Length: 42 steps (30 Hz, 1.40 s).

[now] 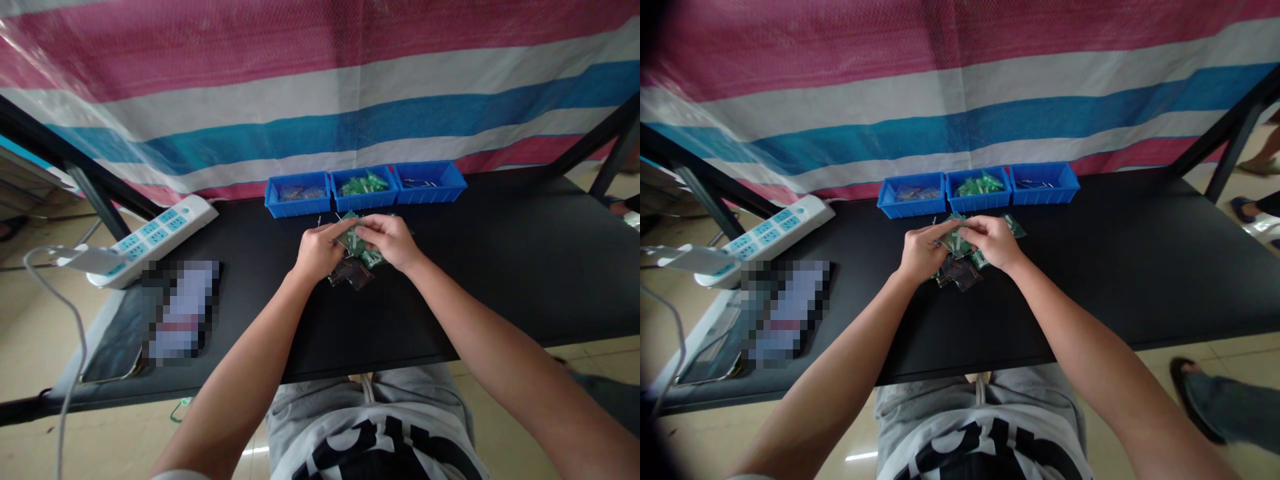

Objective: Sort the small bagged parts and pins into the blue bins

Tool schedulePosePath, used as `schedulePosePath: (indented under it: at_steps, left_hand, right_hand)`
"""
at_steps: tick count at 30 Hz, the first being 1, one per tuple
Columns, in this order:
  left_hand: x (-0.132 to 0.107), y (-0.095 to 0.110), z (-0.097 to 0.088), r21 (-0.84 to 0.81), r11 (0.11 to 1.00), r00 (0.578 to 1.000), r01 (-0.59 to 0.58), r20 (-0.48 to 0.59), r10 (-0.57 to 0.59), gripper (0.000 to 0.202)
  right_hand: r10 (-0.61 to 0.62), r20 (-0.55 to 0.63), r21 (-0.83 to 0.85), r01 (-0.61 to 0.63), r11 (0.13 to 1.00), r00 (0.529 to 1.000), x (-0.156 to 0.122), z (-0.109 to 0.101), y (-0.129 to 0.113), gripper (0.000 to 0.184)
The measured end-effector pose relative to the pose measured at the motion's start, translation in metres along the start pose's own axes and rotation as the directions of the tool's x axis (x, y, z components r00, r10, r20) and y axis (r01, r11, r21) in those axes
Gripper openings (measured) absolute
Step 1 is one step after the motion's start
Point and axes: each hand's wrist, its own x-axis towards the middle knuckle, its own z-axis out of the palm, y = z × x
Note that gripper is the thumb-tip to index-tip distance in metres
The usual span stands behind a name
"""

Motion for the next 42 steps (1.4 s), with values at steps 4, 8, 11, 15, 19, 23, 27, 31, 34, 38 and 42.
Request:
schedulePosePath:
  at_steps: [4, 8, 11, 15, 19, 23, 27, 31, 34, 38, 42]
  left_hand:
    - [0.001, 0.005, -0.004, -0.042, 0.999, 0.999, 0.022, 0.040, -0.020, 0.061]
    - [0.001, 0.006, -0.006, -0.153, 0.985, 0.997, 0.077, 0.032, -0.073, 0.072]
    - [0.002, 0.007, -0.005, -0.158, 0.982, 0.994, 0.103, 0.043, -0.098, 0.047]
    - [0.003, 0.006, -0.003, -0.116, 0.992, 0.998, 0.052, -0.021, -0.055, 0.024]
    - [0.003, 0.001, -0.003, 0.007, 1.000, 0.990, 0.002, -0.139, -0.001, 0.023]
    - [0.004, -0.001, -0.005, 0.116, 0.990, 0.977, 0.074, -0.208, -0.049, 0.023]
    - [0.006, 0.000, -0.003, 0.080, 0.978, 0.953, 0.191, -0.255, -0.165, 0.023]
    - [0.013, 0.001, 0.000, 0.062, 0.947, 0.908, 0.314, -0.311, -0.281, 0.038]
    - [0.026, 0.001, 0.002, 0.090, 0.941, 0.892, 0.326, -0.361, -0.274, 0.030]
    - [0.055, 0.001, 0.003, 0.121, 0.947, 0.904, 0.298, -0.356, -0.238, 0.024]
    - [0.087, -0.001, 0.009, 0.137, 0.941, 0.912, 0.309, -0.322, -0.253, 0.023]
  right_hand:
    - [-0.023, -0.086, 0.025, 0.025, 0.999, 0.996, 0.002, -0.001, 0.002, 0.041]
    - [-0.122, -0.140, -0.073, 0.113, 0.991, 0.983, 0.003, -0.004, 0.008, 0.033]
    - [-0.166, -0.123, -0.132, 0.149, 0.980, 0.978, 0.002, -0.004, 0.009, 0.024]
    - [-0.223, -0.094, -0.122, 0.211, 0.970, 0.970, 0.000, -0.003, 0.007, 0.017]
    - [-0.283, -0.079, -0.173, 0.266, 0.948, 0.956, -0.001, -0.003, 0.007, 0.017]
    - [-0.414, -0.094, -0.456, 0.330, 0.827, 0.905, 0.000, -0.007, 0.004, 0.019]
    - [-0.497, -0.028, -0.636, 0.369, 0.678, 0.867, 0.002, -0.013, 0.003, 0.014]
    - [-0.484, 0.007, -0.681, 0.359, 0.638, 0.875, 0.003, -0.014, 0.006, 0.013]
    - [-0.488, 0.026, -0.687, 0.371, 0.625, 0.872, 0.003, -0.014, 0.008, 0.014]
    - [-0.499, 0.024, -0.665, 0.387, 0.639, 0.866, 0.003, -0.012, 0.009, 0.013]
    - [-0.472, 0.007, -0.650, 0.363, 0.667, 0.882, 0.002, -0.011, 0.010, 0.013]
